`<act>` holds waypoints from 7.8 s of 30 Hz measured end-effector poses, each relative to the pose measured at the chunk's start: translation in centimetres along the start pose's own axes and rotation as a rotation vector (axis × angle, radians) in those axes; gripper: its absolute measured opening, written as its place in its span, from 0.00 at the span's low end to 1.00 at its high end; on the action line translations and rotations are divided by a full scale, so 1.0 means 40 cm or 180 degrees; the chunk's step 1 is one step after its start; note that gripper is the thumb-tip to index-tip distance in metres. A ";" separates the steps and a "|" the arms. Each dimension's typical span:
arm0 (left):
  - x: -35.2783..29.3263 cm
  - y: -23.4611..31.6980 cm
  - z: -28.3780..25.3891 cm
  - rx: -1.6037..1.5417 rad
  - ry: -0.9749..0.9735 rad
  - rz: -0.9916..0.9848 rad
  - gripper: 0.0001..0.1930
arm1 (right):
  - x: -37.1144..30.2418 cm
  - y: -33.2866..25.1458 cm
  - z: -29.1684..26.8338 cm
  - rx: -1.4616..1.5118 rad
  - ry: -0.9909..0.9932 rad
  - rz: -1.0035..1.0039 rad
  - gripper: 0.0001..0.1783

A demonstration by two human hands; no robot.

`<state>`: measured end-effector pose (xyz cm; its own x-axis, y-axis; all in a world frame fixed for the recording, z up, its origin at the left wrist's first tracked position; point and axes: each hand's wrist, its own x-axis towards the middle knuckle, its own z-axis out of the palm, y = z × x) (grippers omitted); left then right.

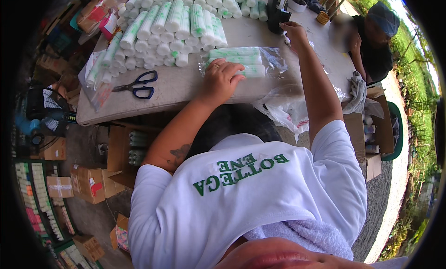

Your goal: The person packs cylindrical green-and-white candles into clear plastic bags. They place several candles into each bag, seal the bags, and stack the finished packages on the table. Scissors and a tape dispenser are visible but not used.

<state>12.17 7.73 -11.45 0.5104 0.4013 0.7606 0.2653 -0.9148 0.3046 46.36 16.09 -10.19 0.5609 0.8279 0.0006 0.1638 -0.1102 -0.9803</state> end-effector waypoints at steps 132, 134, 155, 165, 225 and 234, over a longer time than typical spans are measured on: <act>0.021 0.064 -0.138 -0.0139 -0.1347 -0.1691 0.26 | -0.743 0.010 0.054 0.1034 -0.1982 0.1448 0.24; -0.023 0.106 -0.151 -0.0899 -0.1780 -0.2339 0.27 | -0.754 0.008 0.047 0.1842 -0.2084 0.1551 0.23; 0.097 0.057 -0.131 -0.3237 -0.0026 -0.1436 0.26 | -0.541 -0.227 0.086 0.0481 -0.2289 -0.1419 0.33; 0.091 0.057 -0.127 -0.3238 0.0038 -0.1653 0.27 | -0.487 -0.564 -0.025 -0.2364 -0.1846 -0.4225 0.10; 0.097 0.022 -0.039 -0.2323 0.1229 -0.0600 0.30 | -0.539 -0.103 0.217 0.1371 -0.0488 -0.2656 0.37; 0.142 0.025 -0.116 -0.2106 0.0566 -0.0344 0.26 | -0.559 -0.163 0.184 0.1444 -0.0997 -0.2647 0.33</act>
<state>11.53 8.87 -4.16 0.3522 0.5297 0.7716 -0.2765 -0.7287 0.6265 26.78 2.35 -5.28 0.1586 0.6613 0.7331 0.0453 0.7369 -0.6745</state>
